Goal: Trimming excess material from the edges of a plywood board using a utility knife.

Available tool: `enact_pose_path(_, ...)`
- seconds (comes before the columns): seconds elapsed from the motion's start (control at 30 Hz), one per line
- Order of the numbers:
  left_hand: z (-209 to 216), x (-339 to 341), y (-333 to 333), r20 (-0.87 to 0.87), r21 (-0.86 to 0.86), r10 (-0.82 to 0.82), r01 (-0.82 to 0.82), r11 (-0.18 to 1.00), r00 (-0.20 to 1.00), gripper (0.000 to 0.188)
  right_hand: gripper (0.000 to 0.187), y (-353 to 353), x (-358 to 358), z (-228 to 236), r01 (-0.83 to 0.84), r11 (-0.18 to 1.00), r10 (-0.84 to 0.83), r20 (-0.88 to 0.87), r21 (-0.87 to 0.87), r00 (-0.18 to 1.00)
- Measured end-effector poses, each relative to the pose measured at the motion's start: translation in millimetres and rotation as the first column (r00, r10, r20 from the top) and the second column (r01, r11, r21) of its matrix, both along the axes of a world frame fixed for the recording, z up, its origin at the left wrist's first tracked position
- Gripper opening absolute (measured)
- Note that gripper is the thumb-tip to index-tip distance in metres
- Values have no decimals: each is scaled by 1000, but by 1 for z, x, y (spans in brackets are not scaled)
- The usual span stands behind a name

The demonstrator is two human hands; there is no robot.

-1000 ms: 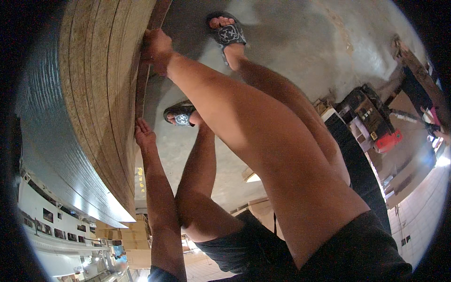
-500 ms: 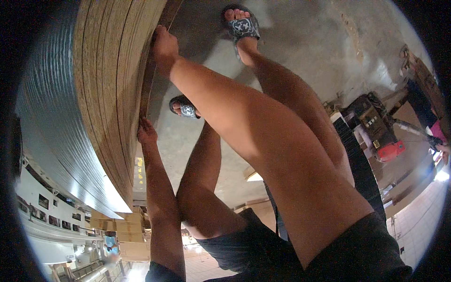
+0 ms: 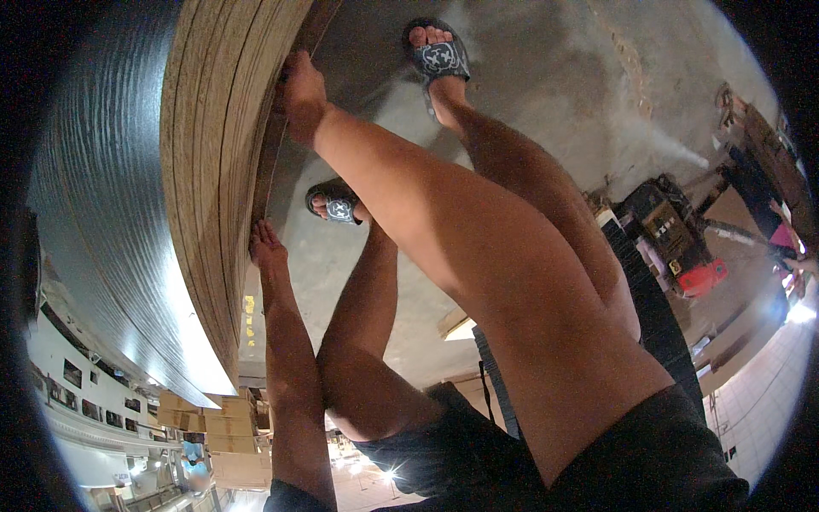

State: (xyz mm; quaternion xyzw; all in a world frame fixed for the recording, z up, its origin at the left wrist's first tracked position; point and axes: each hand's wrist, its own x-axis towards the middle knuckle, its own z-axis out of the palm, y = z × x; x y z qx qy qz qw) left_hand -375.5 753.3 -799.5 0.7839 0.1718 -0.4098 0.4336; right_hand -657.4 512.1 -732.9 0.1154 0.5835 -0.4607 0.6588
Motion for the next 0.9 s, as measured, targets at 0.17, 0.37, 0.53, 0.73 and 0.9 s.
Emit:
enact_pose_path(0.17,7,15,-4,-10,-34,-34,33,999,999,49,61,-5,8,12,8,999,-10,41,41,999)
enact_pose_path(0.37,7,-9,-9,43,72,19,-22,997,999,50,63,0,-3,-6,11,999,-10,13,-37,1000)
enact_pose_path(0.53,-14,21,9,21,51,-45,44,998,999,48,62,0,1,0,10,1000,-10,-25,-28,1000)
enact_pose_path(0.73,-21,40,15,-91,38,-112,116,993,990,49,62,-5,4,-13,-17,995,15,-17,-97,1000)
enact_pose_path(0.9,-32,21,37,-97,-9,-223,224,975,970,55,64,6,-14,-25,-21,997,23,16,-72,1000)
